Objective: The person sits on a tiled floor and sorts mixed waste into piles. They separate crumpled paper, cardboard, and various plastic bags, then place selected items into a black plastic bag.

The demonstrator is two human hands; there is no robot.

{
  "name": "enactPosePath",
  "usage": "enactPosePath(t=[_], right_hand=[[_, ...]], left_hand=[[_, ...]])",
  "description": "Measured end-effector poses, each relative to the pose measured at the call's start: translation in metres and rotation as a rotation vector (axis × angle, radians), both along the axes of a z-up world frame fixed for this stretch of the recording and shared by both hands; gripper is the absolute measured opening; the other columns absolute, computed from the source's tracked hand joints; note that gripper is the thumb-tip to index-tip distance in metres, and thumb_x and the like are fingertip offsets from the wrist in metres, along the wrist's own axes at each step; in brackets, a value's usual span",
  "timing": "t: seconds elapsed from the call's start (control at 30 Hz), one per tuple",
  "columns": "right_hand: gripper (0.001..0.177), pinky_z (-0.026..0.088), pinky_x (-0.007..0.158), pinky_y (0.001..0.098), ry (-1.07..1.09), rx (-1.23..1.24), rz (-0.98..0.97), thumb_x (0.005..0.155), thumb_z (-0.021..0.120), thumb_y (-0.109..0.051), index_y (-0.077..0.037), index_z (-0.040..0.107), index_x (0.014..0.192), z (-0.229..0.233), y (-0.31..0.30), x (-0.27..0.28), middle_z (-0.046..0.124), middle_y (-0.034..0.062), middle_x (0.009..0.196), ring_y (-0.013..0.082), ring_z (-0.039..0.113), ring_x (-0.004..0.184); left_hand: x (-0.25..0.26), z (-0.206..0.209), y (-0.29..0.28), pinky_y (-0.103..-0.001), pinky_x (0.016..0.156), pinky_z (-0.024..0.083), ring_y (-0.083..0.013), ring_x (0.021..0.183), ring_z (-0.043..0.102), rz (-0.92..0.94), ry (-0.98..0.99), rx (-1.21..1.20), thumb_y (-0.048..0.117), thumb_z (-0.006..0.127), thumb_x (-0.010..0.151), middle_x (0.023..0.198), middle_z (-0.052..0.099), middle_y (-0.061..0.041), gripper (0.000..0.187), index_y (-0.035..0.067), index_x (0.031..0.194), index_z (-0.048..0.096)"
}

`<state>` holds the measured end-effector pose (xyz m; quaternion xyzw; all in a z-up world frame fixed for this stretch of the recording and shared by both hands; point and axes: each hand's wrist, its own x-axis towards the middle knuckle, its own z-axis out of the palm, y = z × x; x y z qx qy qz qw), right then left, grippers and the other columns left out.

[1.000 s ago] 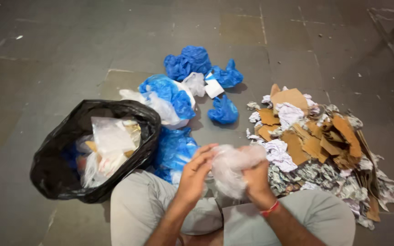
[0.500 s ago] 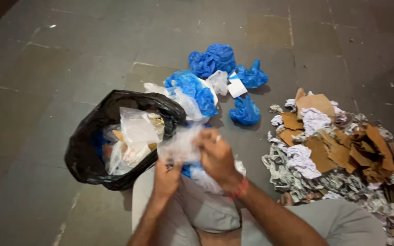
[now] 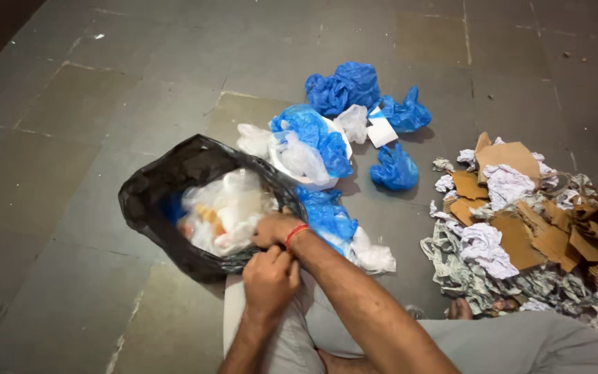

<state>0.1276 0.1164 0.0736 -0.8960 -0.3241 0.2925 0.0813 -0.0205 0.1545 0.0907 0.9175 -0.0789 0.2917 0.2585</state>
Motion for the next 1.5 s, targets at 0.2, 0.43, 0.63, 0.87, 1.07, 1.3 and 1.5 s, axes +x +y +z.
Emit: enactPosePath(t=[0.2,0.43,0.63,0.87,1.07,1.3,1.5], right_hand=[[0.028,0.056,0.086,0.0427,-0.181,0.302,0.188,0.079,0.069,-0.024,-0.018,0.081,0.103,0.035,-0.047,-0.007,0.078,0.0119,0.102,0.0298,0.074,0.099],[0.019,0.057,0.08,0.0401,-0.359,0.751,-0.452,0.088,0.073,-0.017,-0.007,0.073,0.104,0.069,-0.185,-0.032,0.075,0.0112,0.101,0.0299,0.073,0.094],[0.082,0.047,0.094,0.0486,-0.222,0.25,-0.714,0.066,0.089,-0.023,-0.011,0.054,0.139,-0.028,-0.25,-0.072,0.062,0.0181,0.127,0.0388,0.058,0.113],[0.017,0.059,0.078,0.0446,-0.158,0.6,-1.016,0.091,0.066,-0.006,-0.004,0.073,0.106,-0.103,-0.258,-0.06,0.073,0.0158,0.096,0.0342,0.07,0.088],[0.014,0.059,0.075,0.0322,0.072,1.491,-1.13,0.094,0.059,0.012,0.004,0.068,0.101,-0.013,-0.27,-0.071,0.07,0.0106,0.095,0.0206,0.068,0.082],[0.022,0.058,0.087,0.0283,-0.636,1.212,-0.42,0.086,0.06,0.013,0.0,0.072,0.099,0.1,-0.242,-0.129,0.074,0.0087,0.108,0.0182,0.073,0.098],[0.06,0.058,0.083,0.0289,-0.3,1.769,-0.919,0.077,0.065,0.009,-0.015,0.057,0.131,0.128,-0.237,-0.132,0.062,0.0002,0.119,0.0141,0.065,0.1]], left_hand=[[-0.004,0.022,-0.005,-0.041,0.07,0.053,-0.0284,0.076,0.063,0.131,-0.112,-0.107,0.01,0.072,0.079,0.094,0.069,-0.007,0.018,0.01,0.096,0.073],[-0.002,0.032,-0.006,-0.039,0.061,0.05,-0.0254,0.066,0.058,-0.01,-0.044,0.015,0.014,0.077,0.075,0.08,0.063,-0.003,0.025,0.014,0.1,0.078],[-0.002,0.044,-0.014,-0.038,0.065,0.05,-0.0238,0.072,0.059,-0.145,-0.04,0.074,0.018,0.079,0.075,0.089,0.067,0.0,0.025,0.018,0.1,0.078],[-0.003,0.063,-0.02,-0.045,0.089,0.048,-0.0295,0.095,0.063,-0.075,-0.253,0.119,0.017,0.075,0.081,0.104,0.068,-0.01,0.027,0.007,0.106,0.074],[-0.001,0.067,-0.07,-0.03,0.066,0.054,-0.0176,0.071,0.068,-0.059,0.69,-0.797,0.026,0.071,0.091,0.093,0.074,-0.007,0.039,0.012,0.127,0.069],[0.036,0.081,-0.119,-0.024,0.077,0.054,-0.0075,0.09,0.064,-0.61,0.497,-1.46,0.012,0.066,0.099,0.105,0.07,-0.002,0.037,0.0,0.133,0.059],[0.045,0.088,-0.119,-0.025,0.073,0.052,-0.0084,0.087,0.061,-0.692,0.46,-1.319,0.002,0.066,0.099,0.1,0.068,-0.002,0.026,-0.006,0.123,0.067]])
